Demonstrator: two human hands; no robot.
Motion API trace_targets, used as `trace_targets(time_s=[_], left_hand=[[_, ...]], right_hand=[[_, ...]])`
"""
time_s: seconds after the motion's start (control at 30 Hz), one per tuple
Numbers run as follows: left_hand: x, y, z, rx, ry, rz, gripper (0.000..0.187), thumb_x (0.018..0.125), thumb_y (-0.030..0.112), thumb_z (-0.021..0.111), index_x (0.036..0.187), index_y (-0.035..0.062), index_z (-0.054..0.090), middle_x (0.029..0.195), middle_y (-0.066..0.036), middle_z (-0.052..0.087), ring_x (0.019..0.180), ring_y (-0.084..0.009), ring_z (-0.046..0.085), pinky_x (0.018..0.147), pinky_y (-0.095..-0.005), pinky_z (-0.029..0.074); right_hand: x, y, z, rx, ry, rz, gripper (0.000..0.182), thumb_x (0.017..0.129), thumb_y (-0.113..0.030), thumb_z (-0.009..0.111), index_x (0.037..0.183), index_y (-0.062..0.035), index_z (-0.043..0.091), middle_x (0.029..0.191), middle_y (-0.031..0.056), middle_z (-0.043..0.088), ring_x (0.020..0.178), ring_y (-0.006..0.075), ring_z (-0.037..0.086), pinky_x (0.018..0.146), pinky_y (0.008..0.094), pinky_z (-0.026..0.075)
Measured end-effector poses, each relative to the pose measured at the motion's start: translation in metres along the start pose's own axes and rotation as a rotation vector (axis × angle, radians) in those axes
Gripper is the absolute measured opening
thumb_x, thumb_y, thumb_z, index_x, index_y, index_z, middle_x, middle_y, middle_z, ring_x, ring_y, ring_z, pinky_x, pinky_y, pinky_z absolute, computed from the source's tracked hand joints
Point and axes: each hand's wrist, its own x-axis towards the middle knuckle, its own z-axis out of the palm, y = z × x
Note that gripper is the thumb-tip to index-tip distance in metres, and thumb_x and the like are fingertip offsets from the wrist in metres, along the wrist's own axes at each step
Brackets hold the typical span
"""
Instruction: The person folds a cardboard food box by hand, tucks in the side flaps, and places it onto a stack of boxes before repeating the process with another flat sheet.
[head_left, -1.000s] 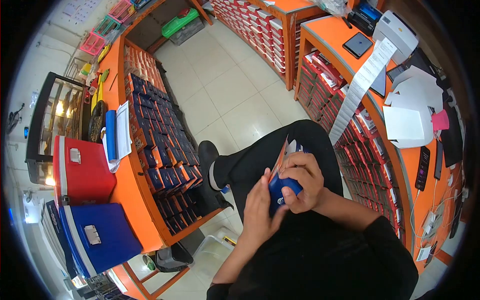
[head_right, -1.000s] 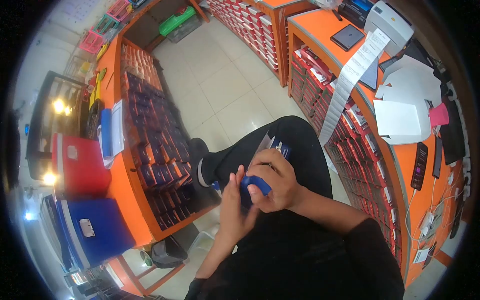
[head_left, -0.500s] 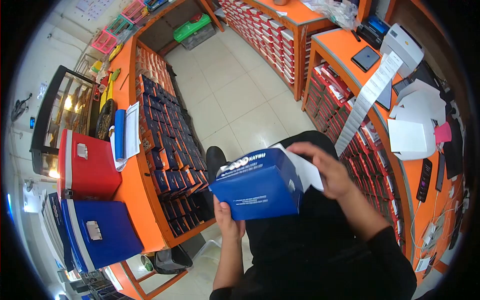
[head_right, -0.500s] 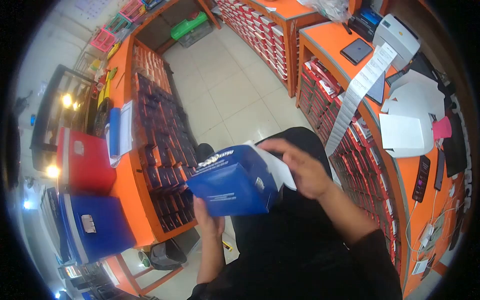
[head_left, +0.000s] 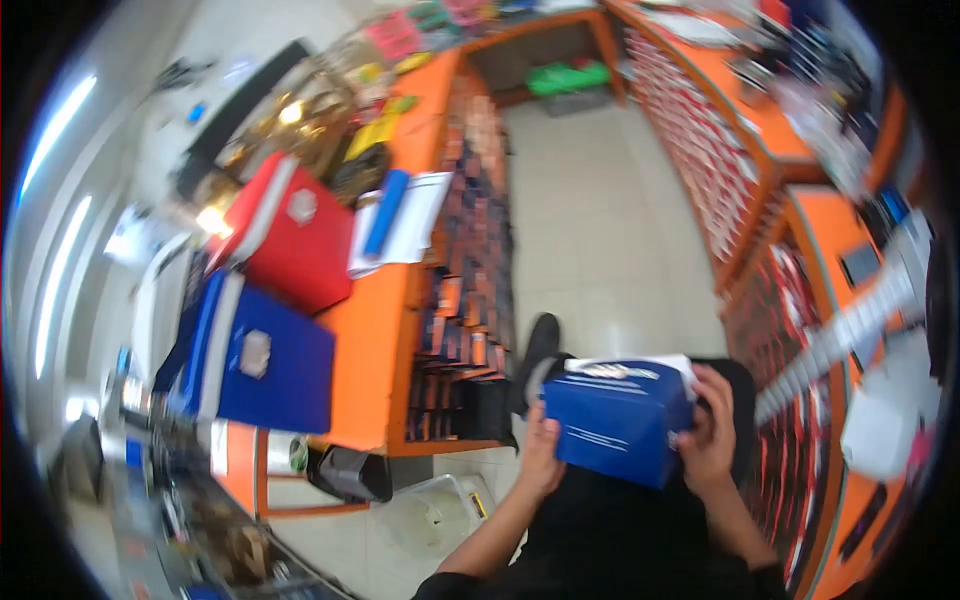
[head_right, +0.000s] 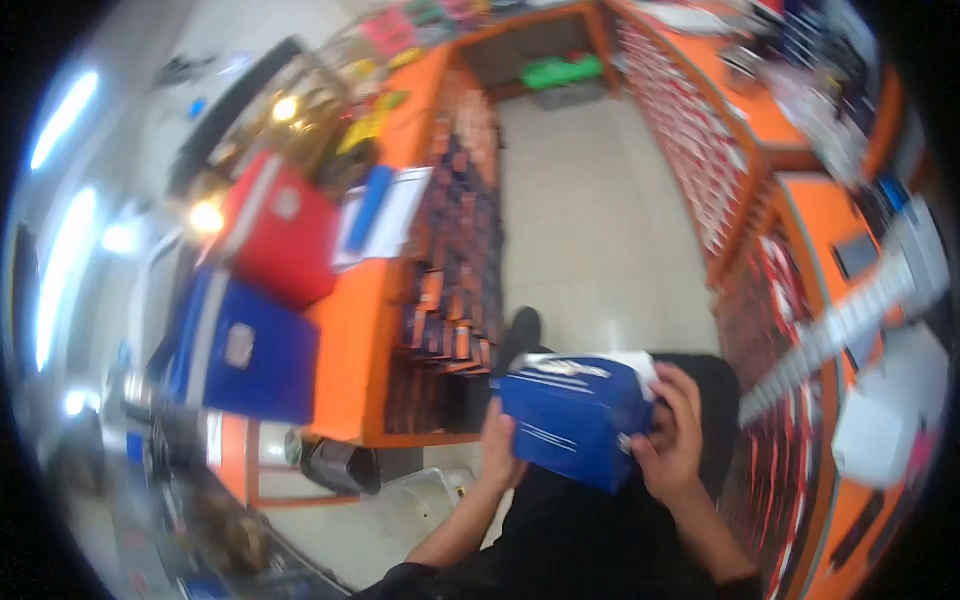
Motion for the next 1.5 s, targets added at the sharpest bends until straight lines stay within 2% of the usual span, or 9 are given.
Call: trace_targets(time_s=[0.1, 0.13, 0.37, 0.47, 0.93, 1.07, 1.27, 1.37, 1.5], left_hand=[[-0.006, 0.0, 0.0, 0.119, 0.047, -0.089, 0.078, 0.103, 0.044, 0.061, 0.16, 0.0055, 0.026, 0.15, -0.01, 0.047, 0.137, -0.0206, 0.045, 0.112, -0.0416, 0.042], [-0.002, -0.008, -0.002, 0.125, 0.014, 0.085, 0.044, 0.106, 0.028, 0.059, 0.14, 0.0068, 0.041, 0.131, -0.006, 0.052, 0.127, -0.0147, 0.046, 0.112, -0.0343, 0.036], [-0.013, -0.003, -0.027, 0.086, -0.326, 0.134, 0.057, 0.097, 0.008, 0.069, 0.142, 0.0096, 0.034, 0.144, -0.009, 0.04, 0.135, -0.0186, 0.042, 0.116, -0.0359, 0.033], [-0.031, 0.016, -0.024, 0.075, -0.357, 0.102, 0.088, 0.093, 0.007, 0.074, 0.159, 0.014, 0.015, 0.146, -0.01, 0.035, 0.138, -0.0218, 0.04, 0.115, -0.0379, 0.036], [-0.047, 0.024, -0.043, 0.73, -0.591, 0.102, 0.046, 0.09, 0.029, 0.079, 0.126, 0.0049, 0.064, 0.121, -0.014, 0.055, 0.118, -0.0292, 0.056, 0.103, -0.0398, 0.044], [-0.047, 0.053, -0.025, 0.719, -0.543, -0.041, 0.069, 0.088, 0.032, 0.08, 0.148, 0.0091, 0.054, 0.138, -0.018, 0.056, 0.13, -0.033, 0.055, 0.11, -0.0411, 0.044], [-0.046, 0.05, -0.024, 0.757, -0.536, -0.01, 0.067, 0.084, 0.033, 0.084, 0.141, 0.0087, 0.058, 0.137, -0.015, 0.058, 0.128, -0.0331, 0.059, 0.108, -0.0412, 0.048], [-0.041, 0.049, -0.025, 0.751, -0.548, 0.004, 0.065, 0.083, 0.032, 0.085, 0.138, 0.0084, 0.06, 0.136, -0.015, 0.058, 0.129, -0.0324, 0.058, 0.109, -0.0413, 0.048], [-0.038, 0.047, -0.024, 0.757, -0.562, 0.021, 0.063, 0.083, 0.032, 0.085, 0.136, 0.008, 0.062, 0.136, -0.015, 0.058, 0.13, -0.0318, 0.058, 0.109, -0.0409, 0.048]], right_hand=[[-0.004, -0.009, -0.002, -0.254, -0.144, -0.059, 0.095, 0.097, -0.064, 0.057, 0.155, 0.0075, 0.033, 0.154, 0.0265, 0.033, 0.144, 0.0352, 0.039, 0.117, 0.0456, 0.034], [-0.004, -0.009, 0.0, -0.318, -0.177, -0.092, 0.1, 0.096, -0.07, 0.053, 0.156, 0.0079, 0.031, 0.154, 0.0283, 0.034, 0.145, 0.0361, 0.037, 0.12, 0.0464, 0.03], [-0.028, 0.005, -0.021, -0.377, -0.298, 0.09, 0.074, 0.104, -0.037, 0.058, 0.158, 0.0052, 0.031, 0.152, 0.0304, 0.043, 0.141, 0.0418, 0.042, 0.118, 0.0456, 0.03], [-0.041, 0.017, -0.031, -0.297, -0.343, 0.185, 0.072, 0.105, -0.044, 0.055, 0.156, 0.0039, 0.036, 0.152, 0.0282, 0.045, 0.138, 0.0411, 0.046, 0.116, 0.0447, 0.032], [-0.049, 0.002, -0.044, -0.278, -0.564, 0.366, 0.036, 0.081, -0.005, 0.084, 0.112, -0.0009, 0.065, 0.115, 0.0126, 0.061, 0.109, 0.0266, 0.058, 0.1, 0.0385, 0.046], [-0.042, 0.008, -0.039, -0.207, -0.466, 0.425, 0.091, 0.063, -0.034, 0.095, 0.138, 0.0007, 0.059, 0.103, 0.0111, 0.06, 0.102, 0.0237, 0.062, 0.088, 0.0382, 0.051], [-0.036, 0.002, -0.047, -0.426, -0.732, 0.249, 0.083, 0.063, -0.029, 0.095, 0.134, 0.0004, 0.063, 0.096, 0.0084, 0.054, 0.096, 0.0208, 0.062, 0.078, 0.0327, 0.051], [-0.024, -0.021, -0.013, -0.073, -0.257, 0.623, 0.075, 0.063, -0.032, 0.095, 0.127, -0.0011, 0.068, 0.095, 0.01, 0.055, 0.09, 0.0208, 0.063, 0.074, 0.0319, 0.052], [-0.022, 0.003, -0.043, -0.301, -0.554, 0.383, 0.068, 0.063, -0.033, 0.094, 0.119, -0.0011, 0.071, 0.098, 0.0141, 0.061, 0.089, 0.0234, 0.065, 0.074, 0.0327, 0.056]])
